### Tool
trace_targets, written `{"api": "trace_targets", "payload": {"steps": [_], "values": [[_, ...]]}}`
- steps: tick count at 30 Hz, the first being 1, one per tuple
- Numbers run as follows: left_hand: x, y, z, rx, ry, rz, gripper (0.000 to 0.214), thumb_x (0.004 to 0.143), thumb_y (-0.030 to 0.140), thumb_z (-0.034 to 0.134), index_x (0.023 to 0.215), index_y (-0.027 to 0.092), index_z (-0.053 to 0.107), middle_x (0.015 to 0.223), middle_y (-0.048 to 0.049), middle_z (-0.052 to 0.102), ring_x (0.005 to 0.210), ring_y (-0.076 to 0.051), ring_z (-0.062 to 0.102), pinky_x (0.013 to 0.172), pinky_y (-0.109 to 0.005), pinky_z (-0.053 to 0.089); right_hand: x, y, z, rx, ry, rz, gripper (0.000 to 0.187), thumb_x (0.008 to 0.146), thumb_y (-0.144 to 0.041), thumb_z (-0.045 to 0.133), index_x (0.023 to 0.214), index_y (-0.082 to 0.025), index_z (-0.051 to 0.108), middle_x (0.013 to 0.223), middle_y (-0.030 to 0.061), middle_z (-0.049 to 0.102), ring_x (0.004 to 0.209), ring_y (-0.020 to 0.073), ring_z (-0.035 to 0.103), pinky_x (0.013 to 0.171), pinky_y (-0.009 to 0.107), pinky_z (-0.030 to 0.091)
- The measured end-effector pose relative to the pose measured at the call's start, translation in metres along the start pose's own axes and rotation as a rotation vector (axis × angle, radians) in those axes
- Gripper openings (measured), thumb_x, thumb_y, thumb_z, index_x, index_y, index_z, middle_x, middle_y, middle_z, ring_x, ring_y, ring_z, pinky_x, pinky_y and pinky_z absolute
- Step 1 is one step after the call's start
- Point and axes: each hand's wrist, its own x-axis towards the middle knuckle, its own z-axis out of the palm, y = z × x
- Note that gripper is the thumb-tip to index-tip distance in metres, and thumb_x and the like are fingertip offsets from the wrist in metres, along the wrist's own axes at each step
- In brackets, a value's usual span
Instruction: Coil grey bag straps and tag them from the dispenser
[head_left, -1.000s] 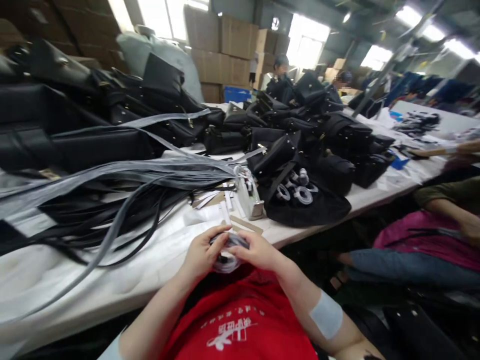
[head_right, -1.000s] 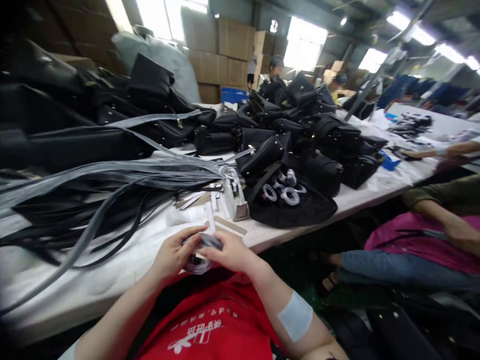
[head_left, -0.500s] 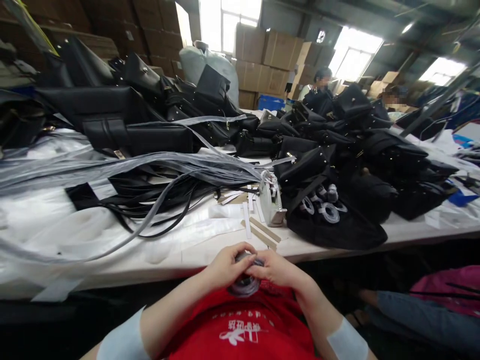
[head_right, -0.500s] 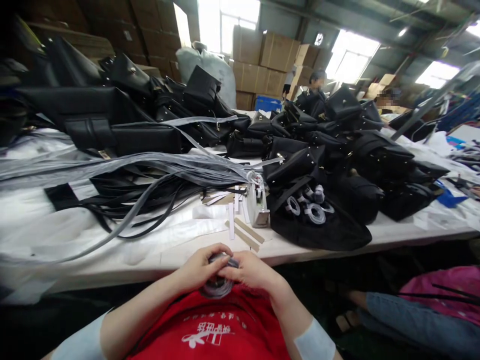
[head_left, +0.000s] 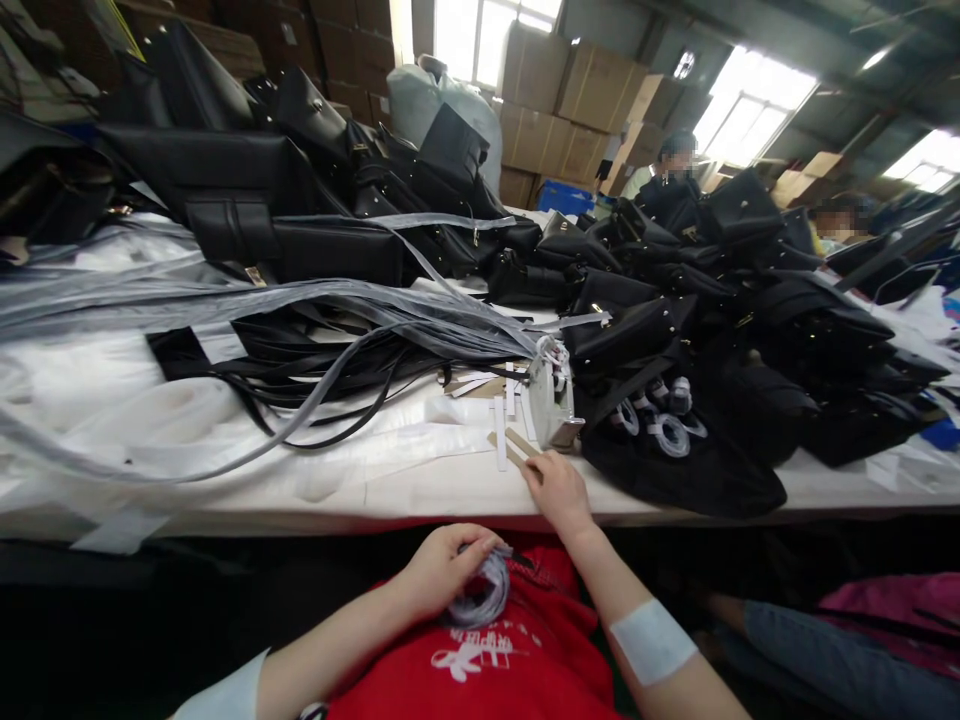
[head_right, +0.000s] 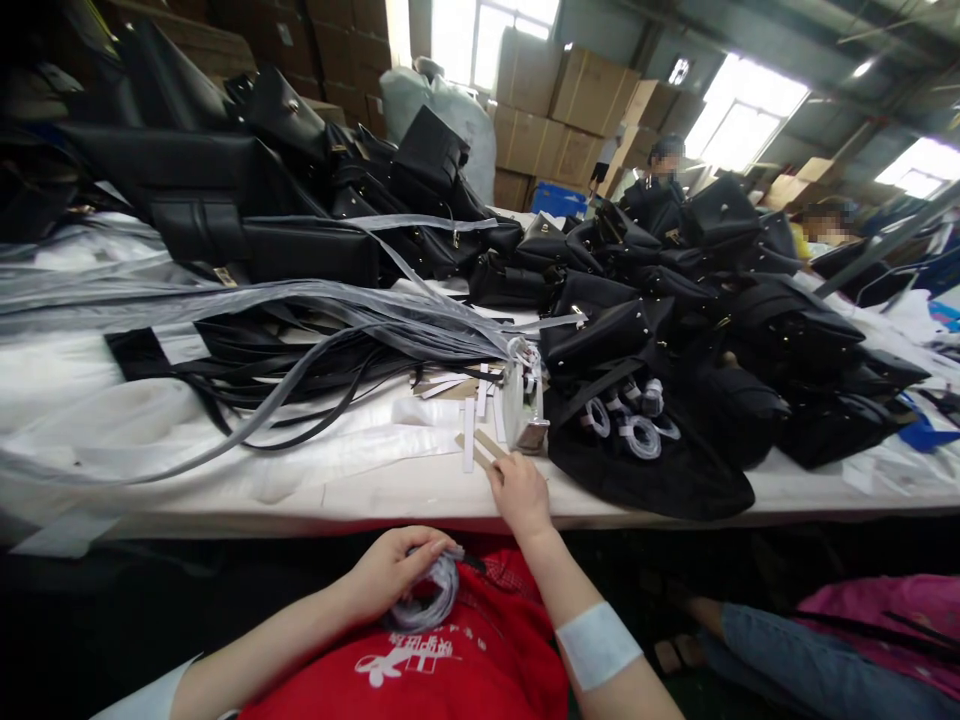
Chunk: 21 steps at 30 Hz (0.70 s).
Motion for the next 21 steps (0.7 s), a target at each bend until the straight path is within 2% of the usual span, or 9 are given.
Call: {"api": "trace_targets", "payload": {"steps": [3, 7, 15, 18, 21], "values": [[0.000, 0.000, -0.002, -0.022, 0.018, -0.002, 0.044, 0.084, 0.052, 0.055, 0.094, 0.015, 0.077, 0.066, -0.0026, 0.065, 0.052, -0.012, 0.043, 0.048, -0.019, 0.034, -0.001, -0.002, 0.006, -0.083, 0.006, -0.023, 0.019, 0.093, -0.026, 0.054, 0.097, -0.019, 0.072, 0.093, 0.0072, 0.065, 0.092, 0.0185, 0.060, 0.081, 0.026, 0.043], [0.001, -0.001, -0.002, -0.028, 0.005, -0.001, 0.047, 0.084, 0.054, 0.054, 0.096, 0.015, 0.077, 0.067, -0.0032, 0.066, 0.052, -0.012, 0.043, 0.047, -0.019, 0.035, -0.001, -0.004, 0.004, -0.132, -0.030, -0.033, 0.021, 0.094, -0.027, 0.053, 0.095, -0.020, 0.073, 0.092, 0.0072, 0.065, 0.089, 0.0182, 0.060, 0.078, 0.026, 0.043], [0.002, 0.008, -0.002, -0.041, 0.016, 0.031, 0.036, 0.083, 0.047, 0.057, 0.090, 0.018, 0.078, 0.076, -0.0038, 0.073, 0.063, -0.015, 0.054, 0.055, -0.020, 0.040, 0.004, -0.010, 0.009, -0.286, -0.038, -0.058, 0.023, 0.092, -0.020, 0.046, 0.091, -0.018, 0.069, 0.092, 0.0119, 0.067, 0.087, 0.0214, 0.061, 0.074, 0.030, 0.046], [0.000, 0.008, -0.004, -0.018, 0.008, 0.034, 0.036, 0.084, 0.047, 0.057, 0.092, 0.018, 0.078, 0.081, -0.0042, 0.074, 0.067, -0.016, 0.058, 0.061, -0.021, 0.043, 0.011, -0.016, 0.003, -0.331, -0.068, -0.009, 0.019, 0.088, -0.018, 0.049, 0.092, -0.016, 0.068, 0.093, 0.0143, 0.067, 0.085, 0.0233, 0.063, 0.071, 0.030, 0.047], [-0.001, 0.005, -0.006, 0.006, 0.000, 0.040, 0.039, 0.086, 0.048, 0.055, 0.095, 0.018, 0.077, 0.086, -0.0051, 0.075, 0.069, -0.016, 0.059, 0.065, -0.022, 0.045, 0.019, -0.017, -0.012, -0.336, -0.121, -0.004, 0.021, 0.089, -0.014, 0.046, 0.092, -0.014, 0.067, 0.090, 0.0150, 0.068, 0.080, 0.0233, 0.065, 0.068, 0.030, 0.046]]}}
